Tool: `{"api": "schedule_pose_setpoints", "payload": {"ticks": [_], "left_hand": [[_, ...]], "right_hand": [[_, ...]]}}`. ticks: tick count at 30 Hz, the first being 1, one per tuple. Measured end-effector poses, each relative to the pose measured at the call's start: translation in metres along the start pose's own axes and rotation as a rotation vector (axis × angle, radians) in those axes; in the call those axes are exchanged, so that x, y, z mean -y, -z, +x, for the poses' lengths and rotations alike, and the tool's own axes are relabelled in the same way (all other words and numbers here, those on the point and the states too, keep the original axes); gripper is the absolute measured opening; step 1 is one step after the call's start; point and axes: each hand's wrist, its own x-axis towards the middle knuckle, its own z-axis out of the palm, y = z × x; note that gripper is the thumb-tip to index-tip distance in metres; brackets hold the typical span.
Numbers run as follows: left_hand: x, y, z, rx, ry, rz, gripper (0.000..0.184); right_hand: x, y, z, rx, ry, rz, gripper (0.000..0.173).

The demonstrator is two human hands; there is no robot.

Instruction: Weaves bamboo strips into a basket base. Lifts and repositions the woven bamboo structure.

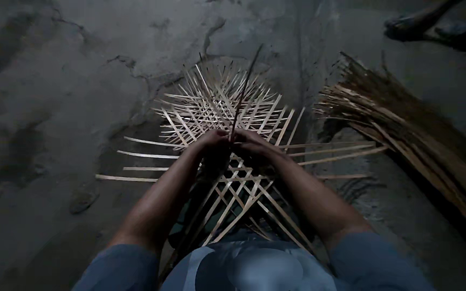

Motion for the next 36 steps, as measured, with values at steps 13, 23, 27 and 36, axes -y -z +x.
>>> {"api": "schedule_pose_setpoints", "payload": {"ticks": [13,23,27,36], "left_hand": [[-0.001,0.0,-0.015,-0.088,-0.014,-0.296,0.03],[-0.007,0.0,-0.007,-0.068,-0.22,-0.206,0.023],[0.012,-0.007,-0.006,-0.103,-0.256,-0.315,0.023],[0.003,-0.011,-0.009,-0.134,-0.293,-0.259,0.023]], "right_hand": [[0.016,-0.008,-0.017,-0.505,-0.173,-0.087,0.044],[-0.01,0.057,-0.012,-0.315,-0.348,0.541,0.041],[-0.032,0.028,-0.007,-0.466,-0.159,0.683,0.029],[0.011,0.015,-0.011,-0.568,-0.211,0.401,0.038]]}}
